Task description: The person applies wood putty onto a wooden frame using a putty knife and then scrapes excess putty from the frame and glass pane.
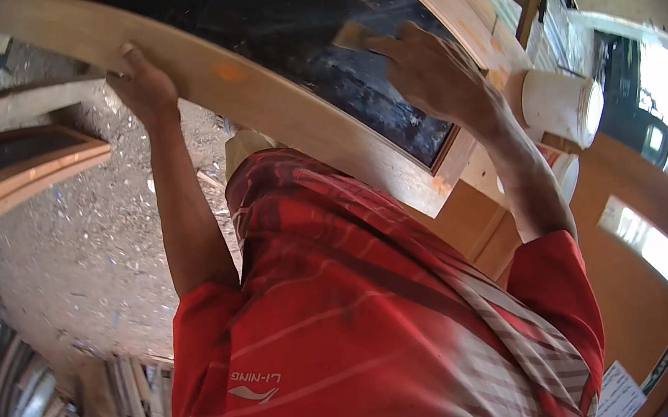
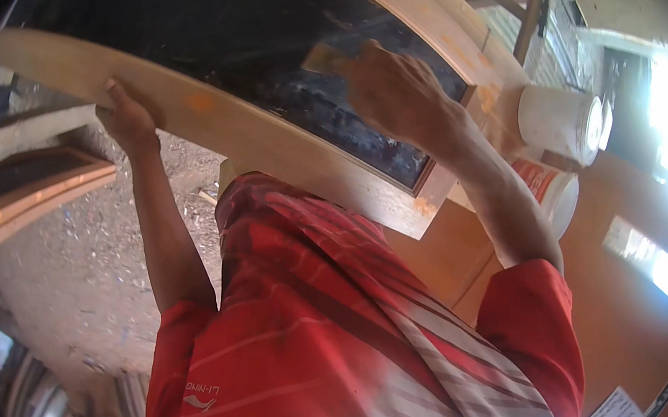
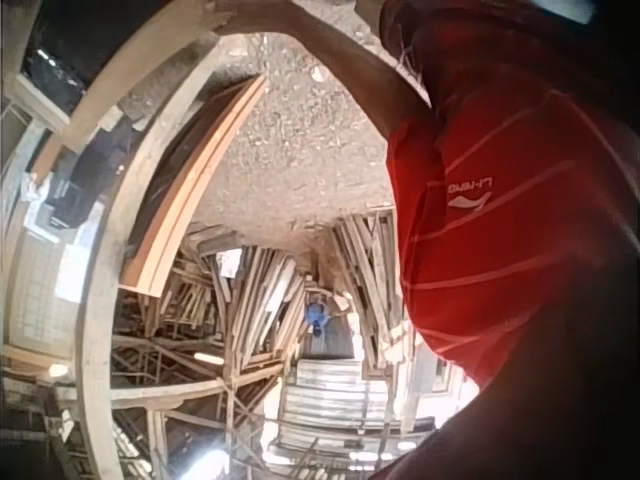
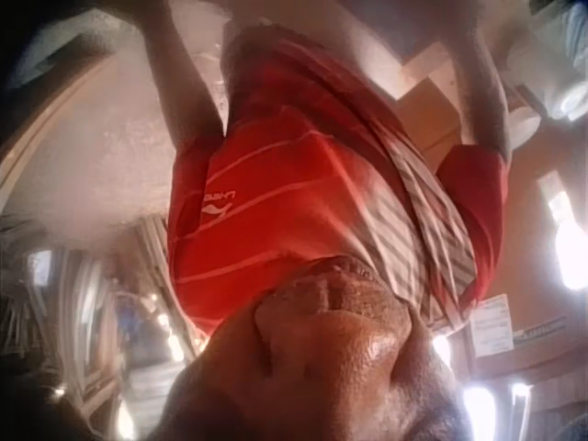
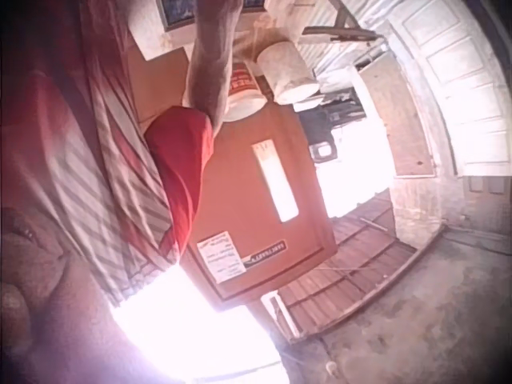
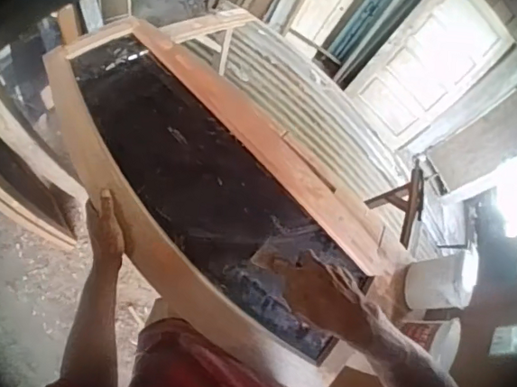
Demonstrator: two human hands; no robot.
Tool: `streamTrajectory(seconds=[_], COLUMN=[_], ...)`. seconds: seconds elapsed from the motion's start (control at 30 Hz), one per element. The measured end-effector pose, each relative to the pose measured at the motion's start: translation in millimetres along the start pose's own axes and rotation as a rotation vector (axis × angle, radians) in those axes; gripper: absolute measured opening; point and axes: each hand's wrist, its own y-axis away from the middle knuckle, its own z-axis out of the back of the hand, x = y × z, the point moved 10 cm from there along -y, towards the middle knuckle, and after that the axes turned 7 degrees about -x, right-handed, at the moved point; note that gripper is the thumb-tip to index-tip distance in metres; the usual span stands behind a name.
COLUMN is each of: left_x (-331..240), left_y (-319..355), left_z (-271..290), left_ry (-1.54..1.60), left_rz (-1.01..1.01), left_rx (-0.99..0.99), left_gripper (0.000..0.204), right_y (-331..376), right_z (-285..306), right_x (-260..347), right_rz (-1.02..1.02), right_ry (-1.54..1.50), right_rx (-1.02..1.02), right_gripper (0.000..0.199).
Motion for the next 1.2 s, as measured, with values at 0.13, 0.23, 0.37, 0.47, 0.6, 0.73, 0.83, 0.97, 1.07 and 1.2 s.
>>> streamTrajectory(seconds=[0.13, 0.23, 0.37, 0.47, 0.6, 0.73, 0.83, 0.97, 1.07, 1.2], left_x=[-8.6, -28.6, -85.6, -126.6, -119.0, -93.5, -91.8, -89.7, -89.7, -91.8], left_y=[-5.3, -0.1, -3.7, 2.6, -6.8, 6.7, 2.9, 0.0, 5.1, 0.6], left_z=[6.5, 5.7, -14.7, -67.2, -149.6, -190.2, -191.1, -187.5, -194.0, -192.0], left_ry=[-0.215, -0.349, -0.773, -0.626, -0.667, -0.802, -0.869, -0.782, -0.78, -0.815], left_rz=[0.031, -0.051, -0.663, -0.904, -0.89, -1.089, -1.179, -1.158, -1.186, -1.183], left_rx=[0.016, -0.04, -0.013, 0.156, 0.576, 0.726, 0.63, 0.665, 0.636, 0.602], left_gripper=[0.079, 0.093, 0.106, 0.093, 0.079, 0.075, 0.074, 0.073, 0.072, 0.07], right_y=[92.3, 159.0, 220.9, 216.8, 184.5, 179.8, 160.4, 192.0, 210.0, 217.7], right_z=[9.1, 3.3, -21.8, -30.5, -36.0, -36.7, -38.6, -39.1, -39.3, -33.5], right_x=[-31.5, -35.9, -16.6, 0.7, 11.2, 26.0, 1.4, 24.2, 6.6, 8.9], right_rz=[-0.218, -0.397, -0.626, -0.759, -0.78, -0.93, -0.934, -1.042, -1.171, -1.242], right_ry=[-0.165, -0.285, -0.239, -0.14, -0.055, -0.081, 0.014, -0.017, -0.044, -0.071], right_rx=[-0.149, -0.237, -0.229, -0.275, -0.297, -0.203, -0.277, -0.207, -0.175, -0.175], right_gripper=[0.033, 0.031, 0.027, 0.037, 0.045, 0.028, 0.058, 0.056, 0.031, 0.021])
